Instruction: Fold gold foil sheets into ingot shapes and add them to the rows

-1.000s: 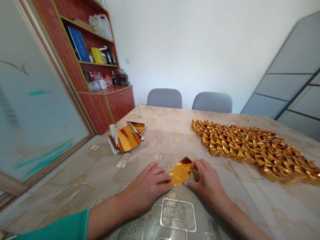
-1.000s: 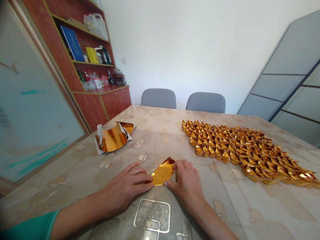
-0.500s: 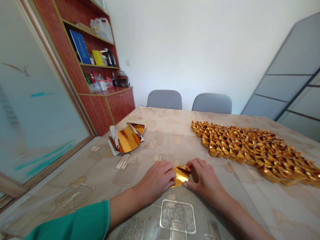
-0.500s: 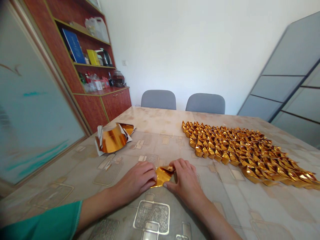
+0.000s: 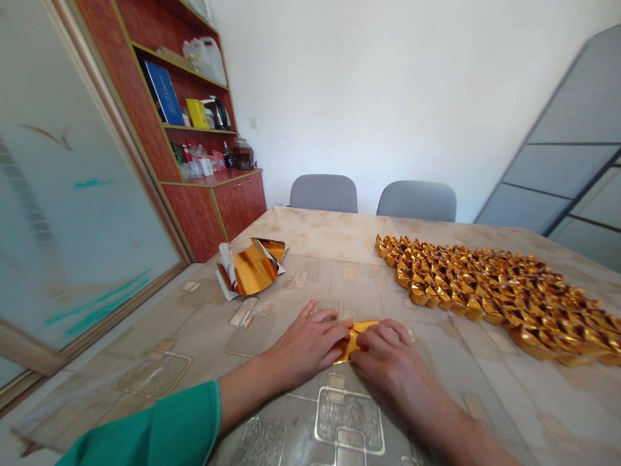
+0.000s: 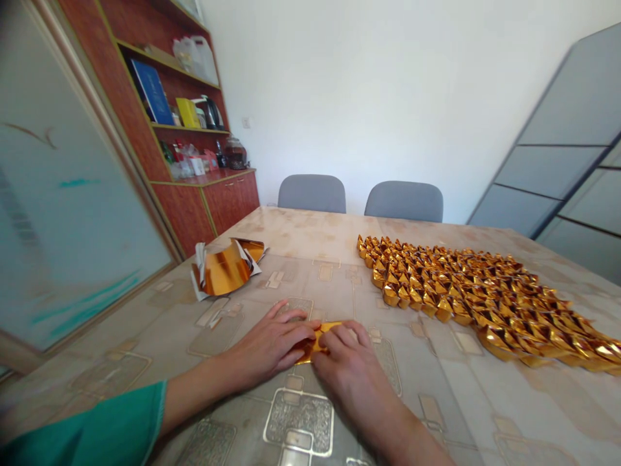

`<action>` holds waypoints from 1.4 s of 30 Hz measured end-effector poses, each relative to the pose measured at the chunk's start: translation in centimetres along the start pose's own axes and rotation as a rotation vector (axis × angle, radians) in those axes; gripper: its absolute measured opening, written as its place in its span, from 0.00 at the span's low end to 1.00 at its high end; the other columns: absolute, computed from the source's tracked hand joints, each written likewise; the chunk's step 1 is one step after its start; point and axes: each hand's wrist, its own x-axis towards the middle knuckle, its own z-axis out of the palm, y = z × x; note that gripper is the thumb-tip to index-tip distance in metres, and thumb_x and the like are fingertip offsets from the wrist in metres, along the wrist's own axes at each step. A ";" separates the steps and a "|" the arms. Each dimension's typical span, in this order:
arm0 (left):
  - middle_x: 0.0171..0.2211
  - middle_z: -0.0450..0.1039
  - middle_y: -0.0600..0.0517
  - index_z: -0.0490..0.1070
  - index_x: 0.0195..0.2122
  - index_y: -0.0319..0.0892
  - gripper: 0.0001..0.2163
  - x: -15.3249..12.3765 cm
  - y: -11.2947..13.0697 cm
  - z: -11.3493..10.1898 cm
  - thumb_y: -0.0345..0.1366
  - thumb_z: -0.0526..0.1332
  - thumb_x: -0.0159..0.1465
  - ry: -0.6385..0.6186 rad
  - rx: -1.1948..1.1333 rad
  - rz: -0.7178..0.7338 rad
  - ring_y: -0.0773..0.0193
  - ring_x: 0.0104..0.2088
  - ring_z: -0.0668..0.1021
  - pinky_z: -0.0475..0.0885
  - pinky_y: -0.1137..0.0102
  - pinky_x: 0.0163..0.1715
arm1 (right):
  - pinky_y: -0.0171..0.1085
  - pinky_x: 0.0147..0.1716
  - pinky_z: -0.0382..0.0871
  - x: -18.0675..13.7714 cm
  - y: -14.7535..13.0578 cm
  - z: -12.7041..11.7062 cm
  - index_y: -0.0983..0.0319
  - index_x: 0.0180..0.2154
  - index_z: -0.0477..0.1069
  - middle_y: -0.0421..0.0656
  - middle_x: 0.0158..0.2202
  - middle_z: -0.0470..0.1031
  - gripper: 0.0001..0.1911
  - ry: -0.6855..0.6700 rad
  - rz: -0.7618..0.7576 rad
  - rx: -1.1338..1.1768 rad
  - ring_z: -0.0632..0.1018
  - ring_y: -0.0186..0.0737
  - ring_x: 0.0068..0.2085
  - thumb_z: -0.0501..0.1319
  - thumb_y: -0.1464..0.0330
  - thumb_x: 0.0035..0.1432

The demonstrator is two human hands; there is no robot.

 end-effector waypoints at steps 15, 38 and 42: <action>0.63 0.64 0.52 0.68 0.52 0.49 0.12 -0.2 -0.8 0.1 0.43 0.56 0.69 -0.087 -0.035 0.010 0.48 0.65 0.61 0.45 0.40 0.62 | 0.41 0.42 0.65 -0.2 1.0 -1.6 0.58 0.35 0.74 0.43 0.34 0.76 0.13 0.010 0.145 0.282 0.74 0.42 0.39 0.53 0.71 0.67; 0.30 0.72 0.52 0.72 0.34 0.41 0.09 -0.4 0.8 0.5 0.32 0.54 0.69 0.310 -0.066 0.037 0.65 0.32 0.72 0.67 0.71 0.32 | 0.37 0.38 0.64 0.7 1.7 -3.5 0.59 0.32 0.63 0.40 0.34 0.72 0.10 0.030 0.007 0.425 0.71 0.38 0.37 0.55 0.80 0.56; 0.28 0.71 0.52 0.71 0.32 0.41 0.12 -0.2 1.4 0.3 0.32 0.52 0.70 0.313 0.148 0.180 0.64 0.30 0.69 0.64 0.70 0.30 | 0.38 0.38 0.63 -0.6 1.3 -3.4 0.59 0.34 0.64 0.41 0.35 0.73 0.09 -0.034 -0.062 0.323 0.71 0.39 0.38 0.53 0.80 0.58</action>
